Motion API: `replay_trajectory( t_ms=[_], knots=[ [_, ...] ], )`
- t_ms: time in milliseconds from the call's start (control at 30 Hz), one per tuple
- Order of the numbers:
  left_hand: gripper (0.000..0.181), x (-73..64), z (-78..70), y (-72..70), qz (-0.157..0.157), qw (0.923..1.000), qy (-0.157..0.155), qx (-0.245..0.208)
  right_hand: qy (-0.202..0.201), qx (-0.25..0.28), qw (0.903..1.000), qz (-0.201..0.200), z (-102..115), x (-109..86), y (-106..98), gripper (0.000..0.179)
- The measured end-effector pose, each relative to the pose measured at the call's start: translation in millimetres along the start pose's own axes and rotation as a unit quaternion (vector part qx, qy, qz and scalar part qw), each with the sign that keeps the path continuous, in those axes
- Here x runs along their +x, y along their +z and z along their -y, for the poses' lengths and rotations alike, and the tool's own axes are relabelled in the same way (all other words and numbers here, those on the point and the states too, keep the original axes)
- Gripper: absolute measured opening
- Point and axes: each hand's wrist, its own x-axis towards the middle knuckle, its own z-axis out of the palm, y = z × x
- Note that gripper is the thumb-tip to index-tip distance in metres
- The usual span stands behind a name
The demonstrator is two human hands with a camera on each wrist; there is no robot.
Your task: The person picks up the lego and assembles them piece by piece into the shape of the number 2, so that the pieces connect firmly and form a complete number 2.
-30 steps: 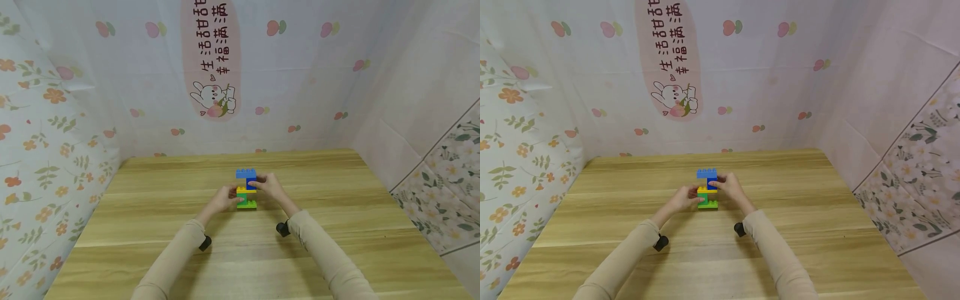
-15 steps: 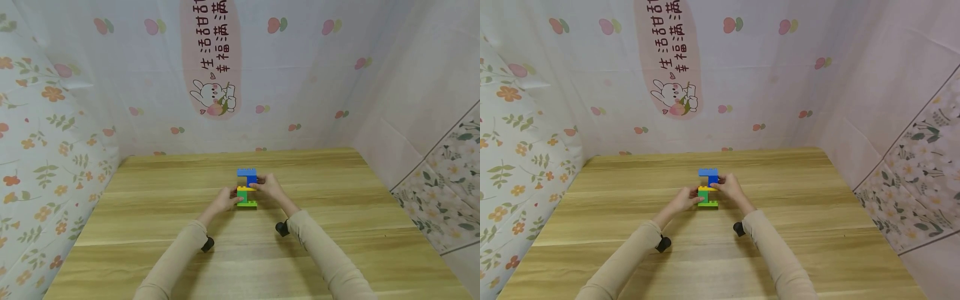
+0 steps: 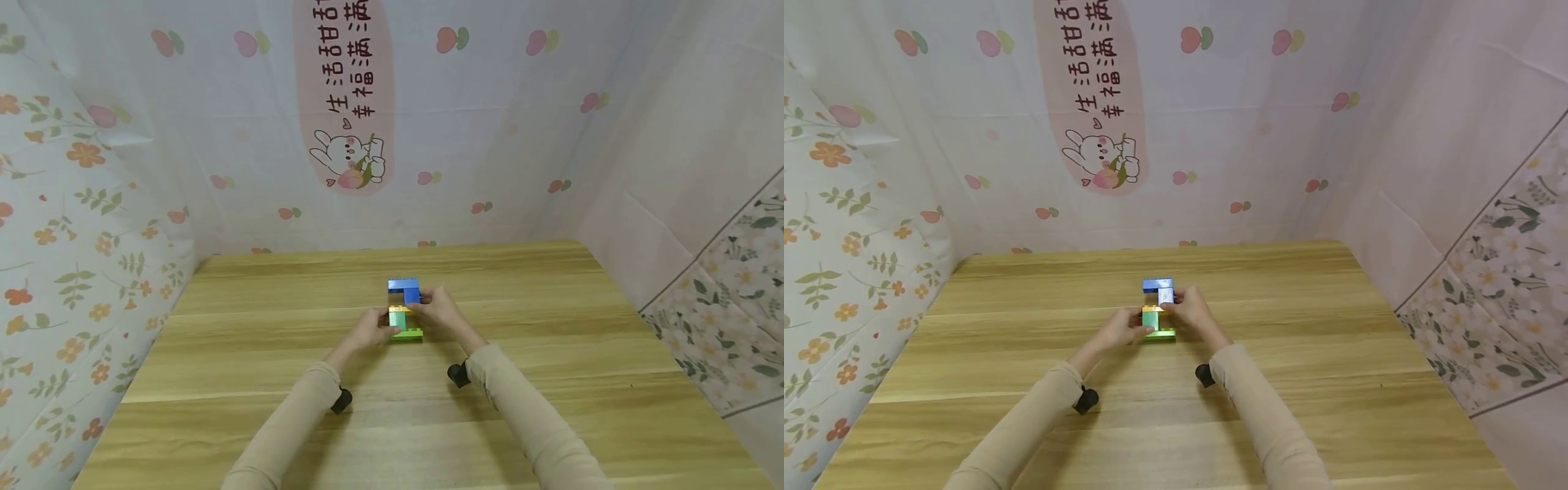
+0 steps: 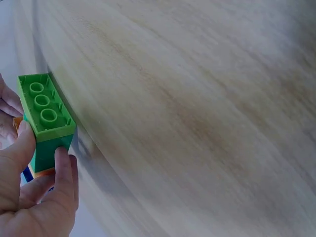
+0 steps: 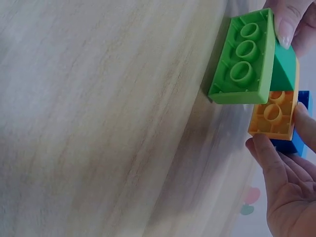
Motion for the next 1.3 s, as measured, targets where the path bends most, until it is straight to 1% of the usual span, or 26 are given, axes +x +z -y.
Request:
replay_trajectory(
  t_ms=[100,167,267,367,433,567,667,867,933,1067,1167,1300],
  knots=[
    [0.052,0.5,0.7,-0.7,-0.008,0.9998,-0.016,-0.003,0.001,0.005,1.0,0.003,0,1.8,1,0.044],
    [0.055,0.7,1.1,-1.1,-0.01,0.9996,-0.024,0.001,0.005,0.005,1.0,0.007,1,2.6,2,0.043],
    [0.057,0.5,2.1,-1.5,-0.011,0.9992,-0.039,-0.004,0.011,0.002,0.9999,0.006,1,2.4,3,0.042],
    [0.057,-0.1,3.3,-1.0,-0.011,0.9987,-0.049,-0.012,0.007,-0.007,0.9999,0.003,1,1.2,5,0.037],
    [0.053,-0.7,4.6,-0.2,-0.011,0.9988,-0.047,-0.008,0.006,-0.012,0.9999,0.001,-1,0.5,6,0.033],
    [0.048,-0.2,8.1,2.9,-0.011,0.9984,-0.055,-0.006,0.021,-0.016,0.9996,-0.006,-7,0.9,8,0.029],
    [0.048,1.0,10.9,4.5,-0.013,0.998,-0.062,-0.007,0.032,-0.022,0.9991,-0.015,-9,1.6,9,0.029],
    [0.046,2.8,12.7,4.3,-0.019,0.9981,-0.057,-0.012,0.046,-0.028,0.998,-0.035,-9,2.5,12,0.03],
    [0.047,3.2,12.3,3.6,-0.017,0.9981,-0.059,-0.011,0.046,-0.03,0.9977,-0.039,-9,3.4,12,0.03],
    [0.046,4.5,11.4,2.1,-0.008,0.9988,-0.049,0.003,0.048,-0.029,0.9974,-0.044,-11,5.7,12,0.029],
    [0.045,5.9,9.8,0.6,-0.005,0.999,-0.044,0.003,0.049,-0.024,0.9971,-0.053,-12,7.5,11,0.031],
    [0.045,6.1,5.5,-2.0,-0.011,0.9986,-0.052,0.005,0.04,-0.013,0.9974,-0.059,-12,8.2,10,0.032]
  ],
)
